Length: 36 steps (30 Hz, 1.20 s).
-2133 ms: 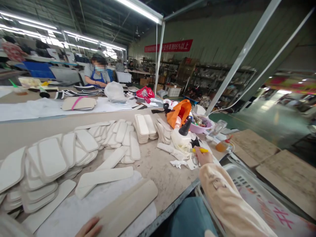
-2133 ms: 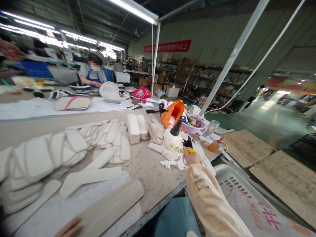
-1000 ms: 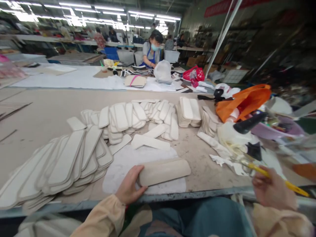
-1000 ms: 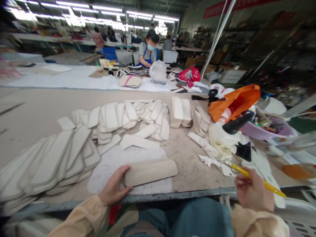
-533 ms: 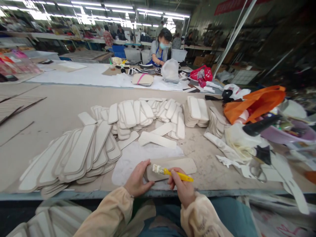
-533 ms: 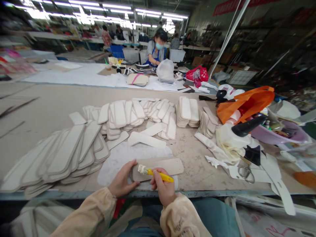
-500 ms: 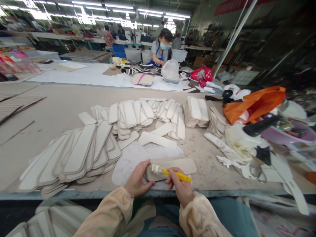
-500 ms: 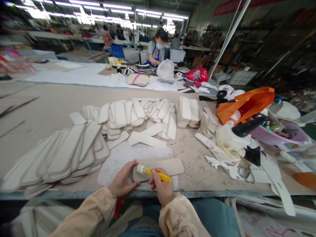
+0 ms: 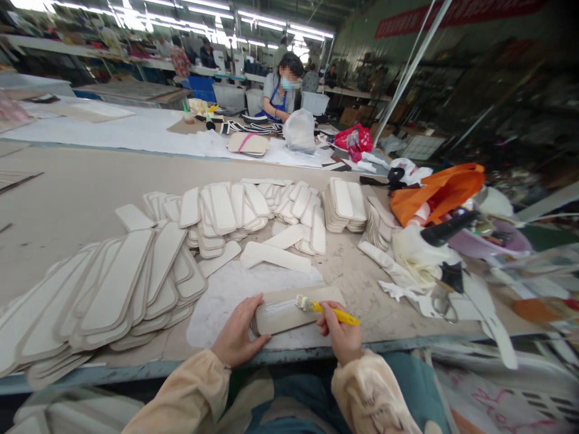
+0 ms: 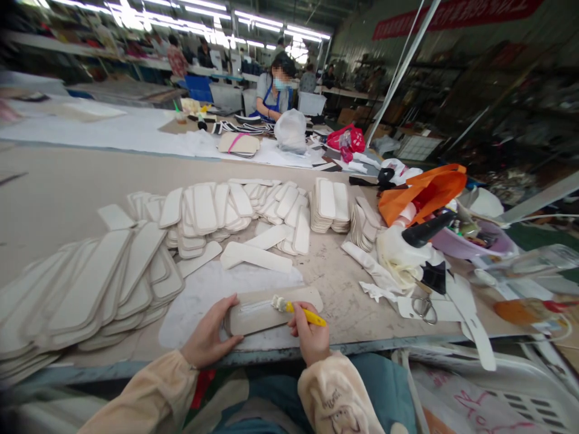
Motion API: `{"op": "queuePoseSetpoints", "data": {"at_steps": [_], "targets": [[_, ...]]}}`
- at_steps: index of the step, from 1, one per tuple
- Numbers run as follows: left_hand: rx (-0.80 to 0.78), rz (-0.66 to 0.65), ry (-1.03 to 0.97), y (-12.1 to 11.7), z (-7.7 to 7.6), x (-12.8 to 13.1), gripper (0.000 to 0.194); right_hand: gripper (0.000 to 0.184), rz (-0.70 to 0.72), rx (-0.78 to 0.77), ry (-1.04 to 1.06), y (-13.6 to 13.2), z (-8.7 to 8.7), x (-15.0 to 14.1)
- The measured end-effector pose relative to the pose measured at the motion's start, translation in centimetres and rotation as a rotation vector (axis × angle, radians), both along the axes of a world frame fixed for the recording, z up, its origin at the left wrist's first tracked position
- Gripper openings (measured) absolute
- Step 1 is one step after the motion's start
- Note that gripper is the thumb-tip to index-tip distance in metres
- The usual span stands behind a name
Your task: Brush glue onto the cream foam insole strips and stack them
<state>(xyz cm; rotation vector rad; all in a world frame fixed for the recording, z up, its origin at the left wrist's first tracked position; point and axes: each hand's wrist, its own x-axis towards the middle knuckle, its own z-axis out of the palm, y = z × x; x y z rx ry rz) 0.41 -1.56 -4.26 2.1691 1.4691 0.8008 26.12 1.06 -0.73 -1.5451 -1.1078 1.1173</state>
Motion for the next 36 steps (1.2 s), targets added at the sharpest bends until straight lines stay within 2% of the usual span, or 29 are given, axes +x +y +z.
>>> {"op": "queuePoseSetpoints", "data": {"at_steps": [5, 9, 12, 17, 20, 23, 27, 36], "targets": [[0.033, 0.008, 0.048, 0.1, -0.3, -0.1, 0.074, 0.046, -0.155, 0.016, -0.12, 1.0, 0.2, 5.2], [0.046, 0.007, 0.066, 0.2, -0.4, -0.1, 0.073, 0.047, -0.234, 0.031, -0.171, 0.9, 1.0, 6.5], [0.034, 0.007, 0.069, 0.2, -0.3, 0.0, 0.074, 0.043, -0.172, 0.064, -0.031, 0.2, 1.4, 4.6], [0.009, -0.001, 0.045, 0.0, -0.4, 0.1, 0.078, 0.039, 0.093, -0.027, 0.248, -1.6, 1.3, -1.6], [0.007, -0.003, 0.031, 0.0, -0.4, 0.1, 0.079, 0.039, 0.172, -0.085, 0.261, -2.2, 0.8, -4.3], [0.007, -0.005, 0.028, 0.1, -0.2, 0.0, 0.08, 0.039, 0.226, -0.118, 0.202, -2.2, 0.5, -4.8], [0.024, -0.01, 0.063, 0.1, 0.0, 0.1, 0.079, 0.037, 0.205, -0.133, 0.126, -1.4, 0.7, -2.7], [0.077, -0.005, 0.104, 0.2, -0.1, 0.2, 0.073, 0.041, -0.041, -0.061, -0.101, 1.0, 1.5, 5.5]]}}
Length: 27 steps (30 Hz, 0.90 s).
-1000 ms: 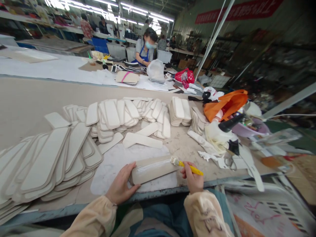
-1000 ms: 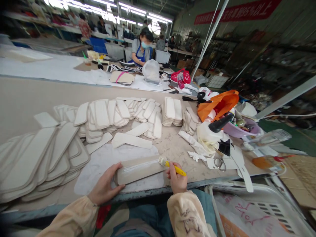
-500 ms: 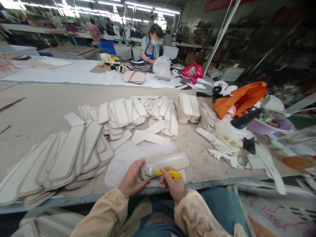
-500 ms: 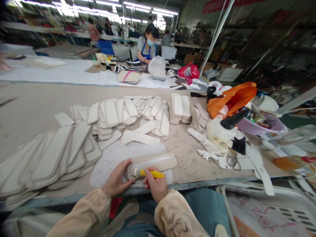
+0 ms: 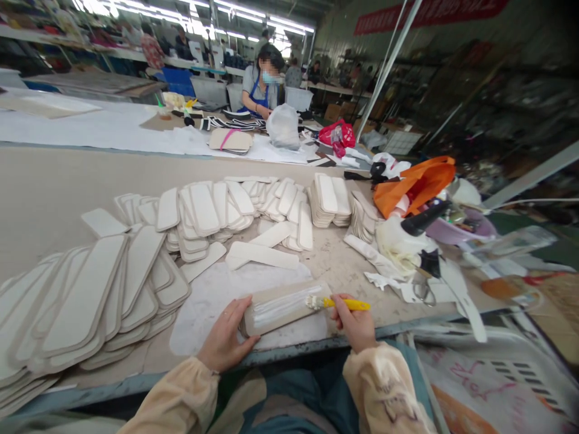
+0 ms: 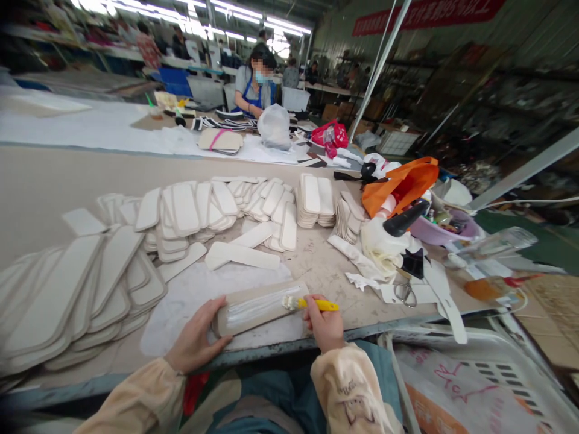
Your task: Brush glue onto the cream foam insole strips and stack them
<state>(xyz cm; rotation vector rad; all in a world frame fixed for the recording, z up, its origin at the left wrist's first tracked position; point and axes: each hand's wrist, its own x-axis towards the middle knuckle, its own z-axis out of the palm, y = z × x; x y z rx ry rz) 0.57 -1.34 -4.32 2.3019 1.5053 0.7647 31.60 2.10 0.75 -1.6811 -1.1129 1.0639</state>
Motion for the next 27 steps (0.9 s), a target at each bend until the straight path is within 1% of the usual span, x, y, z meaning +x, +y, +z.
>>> {"op": "queuePoseSetpoints", "data": {"at_steps": [3, 5, 6, 8, 11, 13, 16, 18, 20, 22, 25, 27], "targets": [[0.012, 0.0, -0.005, 0.1, -0.1, 0.0, 0.072, 0.042, -0.023, 0.041, -0.131, 0.1, 0.0, 1.6], [0.024, -0.004, 0.0, 0.2, -0.1, 0.0, 0.072, 0.043, -0.026, 0.09, -0.262, -0.1, 0.1, 2.1], [0.03, -0.006, 0.003, 0.2, -0.1, -0.1, 0.072, 0.042, -0.02, 0.134, -0.336, -0.2, 0.1, 2.1], [0.042, -0.007, 0.008, 0.2, -0.1, -0.1, 0.073, 0.038, 0.005, 0.269, -0.474, -0.5, 0.1, 1.7], [0.05, -0.005, 0.015, 0.1, -0.3, -0.2, 0.073, 0.027, 0.1, 0.487, -0.612, -0.7, -0.5, 0.5], [0.052, -0.005, 0.02, 0.1, -0.5, -0.2, 0.073, 0.022, 0.188, 0.589, -0.676, -0.9, -1.1, -0.6], [0.054, -0.006, 0.025, 0.1, -0.6, -0.3, 0.072, 0.02, 0.317, 0.695, -0.716, -1.4, -1.5, -2.8], [0.053, -0.005, 0.026, 0.1, -0.6, -0.2, 0.072, 0.02, 0.403, 0.726, -0.649, -2.0, -1.2, -4.5], [0.043, 0.002, 0.019, 0.1, -0.7, -0.2, 0.073, 0.019, 0.487, 0.693, -0.495, -2.9, -0.7, -6.2], [0.03, 0.011, 0.001, 0.1, -0.7, -0.2, 0.074, 0.017, 0.533, 0.594, -0.299, -3.6, -0.3, -7.6], [-0.007, 0.008, -0.021, 0.1, -0.7, -0.2, 0.076, 0.018, 0.494, 0.355, -0.03, -4.3, -0.4, -8.9], [-0.029, 0.001, -0.026, 0.1, -0.6, -0.2, 0.077, 0.023, 0.451, 0.211, 0.088, -4.3, -0.8, -9.2]]}}
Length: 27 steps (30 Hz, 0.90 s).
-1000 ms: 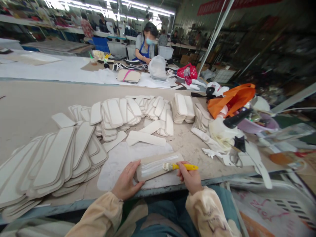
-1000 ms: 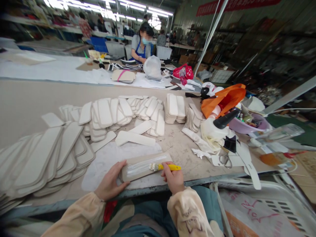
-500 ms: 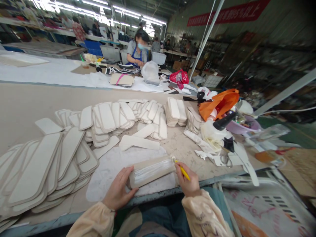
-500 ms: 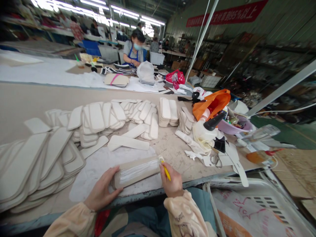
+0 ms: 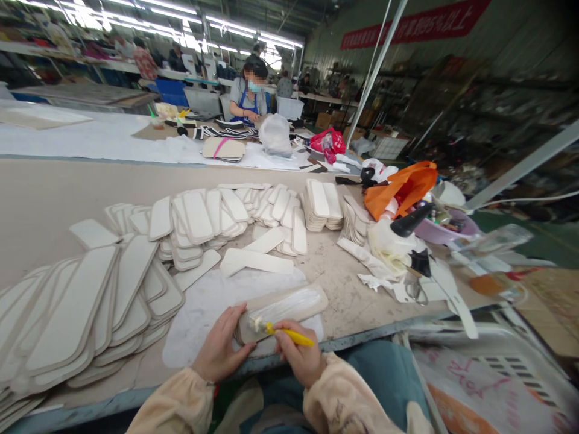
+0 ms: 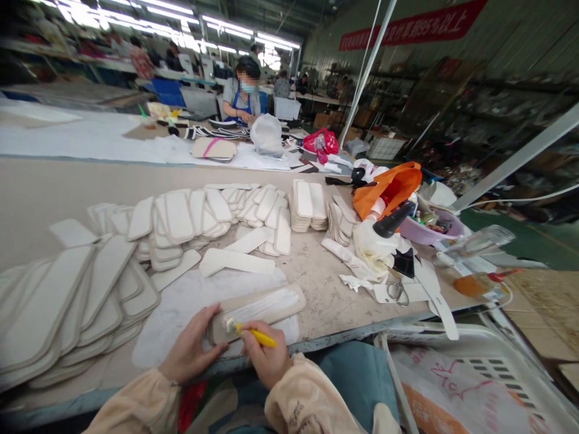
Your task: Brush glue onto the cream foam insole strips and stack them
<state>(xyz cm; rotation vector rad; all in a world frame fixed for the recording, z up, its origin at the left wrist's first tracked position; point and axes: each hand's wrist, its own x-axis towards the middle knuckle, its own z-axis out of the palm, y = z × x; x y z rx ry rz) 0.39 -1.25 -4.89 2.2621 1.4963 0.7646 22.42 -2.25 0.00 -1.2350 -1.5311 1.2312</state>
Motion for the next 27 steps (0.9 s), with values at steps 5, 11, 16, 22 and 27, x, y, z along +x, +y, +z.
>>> {"op": "queuePoseSetpoints", "data": {"at_steps": [5, 11, 16, 22, 27], "targets": [[0.0, 0.01, 0.013, -0.1, 0.2, 0.0, 0.072, 0.03, -0.159, -0.11, -0.013, 0.9, -0.5, 2.4], [0.029, 0.01, 0.037, -0.1, 0.5, 0.2, 0.07, 0.044, -0.56, 0.009, -0.281, 2.3, 0.4, 9.3], [0.033, 0.011, 0.067, -0.1, 0.3, 0.2, 0.07, 0.044, -0.621, 0.165, -0.406, 2.2, 0.3, 11.3], [0.051, 0.025, 0.082, -0.1, 0.2, 0.3, 0.07, 0.028, -0.301, 0.378, -0.481, 1.3, 0.0, 9.2], [0.048, 0.04, 0.073, -0.1, 0.1, 0.3, 0.068, 0.024, -0.345, 0.404, -0.436, 1.8, -0.3, 9.6]]}}
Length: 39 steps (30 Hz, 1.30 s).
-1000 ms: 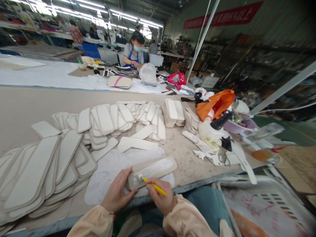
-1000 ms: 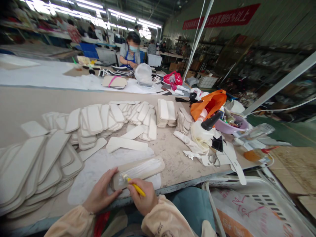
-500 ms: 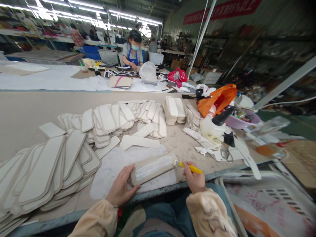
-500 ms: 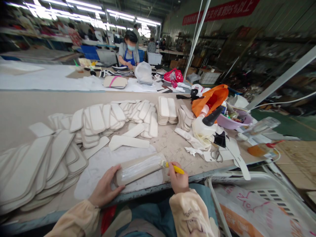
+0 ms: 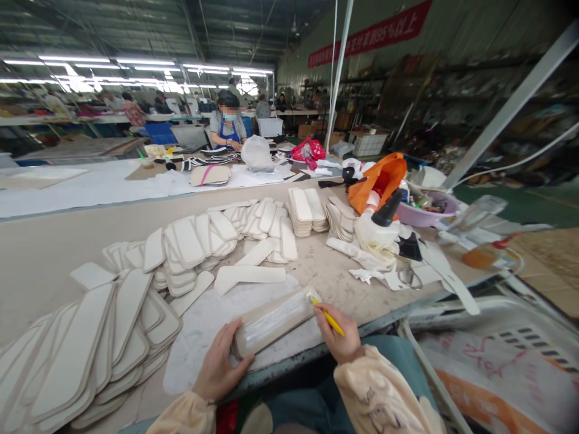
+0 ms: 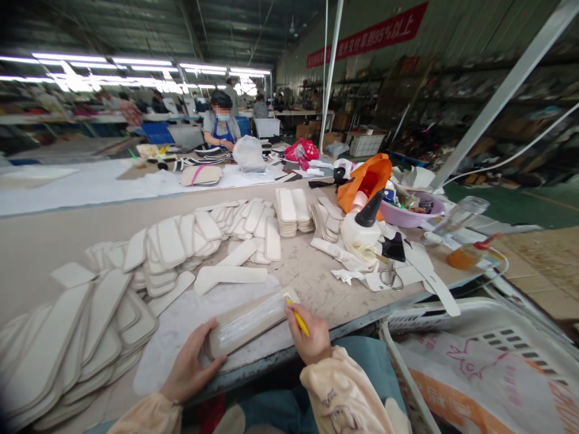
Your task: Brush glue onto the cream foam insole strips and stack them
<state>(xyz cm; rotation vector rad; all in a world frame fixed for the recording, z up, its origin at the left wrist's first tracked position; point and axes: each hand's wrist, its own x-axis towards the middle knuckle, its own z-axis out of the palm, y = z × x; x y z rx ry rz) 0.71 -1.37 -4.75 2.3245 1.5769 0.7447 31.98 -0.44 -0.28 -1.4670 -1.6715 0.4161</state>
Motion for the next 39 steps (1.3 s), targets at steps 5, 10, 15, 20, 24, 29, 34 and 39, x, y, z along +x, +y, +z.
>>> {"op": "queuePoseSetpoints", "data": {"at_steps": [5, 10, 15, 20, 24, 29, 34, 39], "targets": [[-0.041, -0.007, -0.019, -0.2, 0.3, 0.1, 0.069, 0.027, 0.025, -0.038, 0.069, 0.2, -0.8, -0.7], [-0.066, -0.006, -0.083, -0.4, 0.7, 0.5, 0.074, 0.034, 0.125, -0.253, 0.508, -1.2, 0.3, -5.8], [-0.096, 0.003, -0.127, -0.6, 0.7, 0.6, 0.081, 0.036, 0.226, -0.482, 0.771, -1.5, 0.6, -9.8], [-0.123, 0.001, -0.146, -0.6, 0.6, 0.5, 0.082, 0.033, 0.254, -0.535, 0.737, -1.2, -0.1, -9.9], [-0.13, 0.006, -0.136, -0.6, 0.7, 0.6, 0.08, 0.033, 0.139, -0.498, 0.757, -0.6, 0.2, -8.9], [-0.108, 0.004, -0.15, -0.7, 0.7, 0.6, 0.081, 0.032, 0.239, -0.547, 0.836, -0.5, -0.1, -10.5], [-0.114, 0.0, -0.144, -0.6, 0.6, 0.5, 0.08, 0.035, 0.171, -0.488, 0.752, -0.7, -0.4, -10.3], [-0.058, 0.014, -0.161, -0.8, 0.7, 0.4, 0.075, 0.037, 0.069, -0.288, 0.822, 1.6, 2.9, -5.9]]}}
